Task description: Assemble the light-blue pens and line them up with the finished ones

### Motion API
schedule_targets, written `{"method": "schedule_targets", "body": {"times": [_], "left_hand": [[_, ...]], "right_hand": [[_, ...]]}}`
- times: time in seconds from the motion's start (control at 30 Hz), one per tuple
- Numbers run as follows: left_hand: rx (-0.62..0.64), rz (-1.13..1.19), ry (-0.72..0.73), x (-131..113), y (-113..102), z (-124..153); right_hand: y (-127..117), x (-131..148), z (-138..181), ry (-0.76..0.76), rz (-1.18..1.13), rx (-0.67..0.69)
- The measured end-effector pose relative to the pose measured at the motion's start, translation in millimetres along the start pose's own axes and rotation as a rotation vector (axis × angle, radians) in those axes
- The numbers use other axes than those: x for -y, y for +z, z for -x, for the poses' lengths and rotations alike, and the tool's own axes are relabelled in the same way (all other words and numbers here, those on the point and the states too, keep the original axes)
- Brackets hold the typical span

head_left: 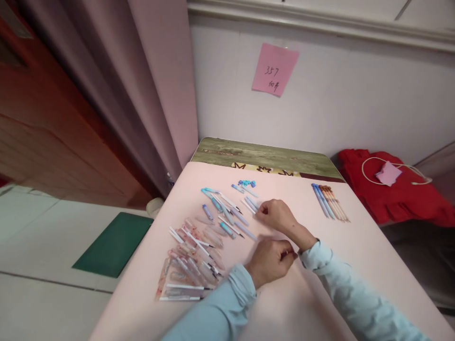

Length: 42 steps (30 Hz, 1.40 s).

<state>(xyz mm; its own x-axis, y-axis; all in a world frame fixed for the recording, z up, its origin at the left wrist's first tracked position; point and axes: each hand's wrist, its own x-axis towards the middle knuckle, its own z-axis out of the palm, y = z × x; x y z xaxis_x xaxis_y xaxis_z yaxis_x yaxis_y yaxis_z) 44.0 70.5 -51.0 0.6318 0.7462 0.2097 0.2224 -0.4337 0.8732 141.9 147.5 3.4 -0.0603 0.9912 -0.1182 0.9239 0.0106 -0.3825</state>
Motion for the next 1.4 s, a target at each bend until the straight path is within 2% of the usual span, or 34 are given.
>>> {"method": "schedule_targets", "body": {"times": [0.1,0.2,0.37,0.6,0.73,0.83,0.97,1.13,1.4], "left_hand": [[0.024,-0.005,0.028,-2,-1,-1],[0.016,0.0,0.045,-4,-3,-2],[0.027,0.02,0.022,-6,-4,-2],[0.027,0.03,-0.021,-6,-5,-3],[0.027,0.047,-0.037,-5,-4,-1],[0.025,0.073,-0.047,-4,-4,-1],[0.029,0.075,-0.064,-2,-3,-2],[0.039,0.052,-0.05,-4,-5,-3],[0.017,0.044,-0.026,-5,-5,-4]], "right_hand": [[10,-6,11,0.009,0.012,0.036],[15,-4,12,0.039,0.048,0.004],[5,-8,2,0.038,-0.01,-0.059],[-6,-17,-56,0.031,0.031,-0.21],[-5,-9,-91,-0.027,0.058,-0.223],[-9,-2,-104,-0.087,0.08,-0.2],[-9,3,-98,-0.076,0.123,-0.195],[7,0,-75,-0.039,0.16,-0.127],[16,-3,-62,-0.121,0.09,-0.069]]}}
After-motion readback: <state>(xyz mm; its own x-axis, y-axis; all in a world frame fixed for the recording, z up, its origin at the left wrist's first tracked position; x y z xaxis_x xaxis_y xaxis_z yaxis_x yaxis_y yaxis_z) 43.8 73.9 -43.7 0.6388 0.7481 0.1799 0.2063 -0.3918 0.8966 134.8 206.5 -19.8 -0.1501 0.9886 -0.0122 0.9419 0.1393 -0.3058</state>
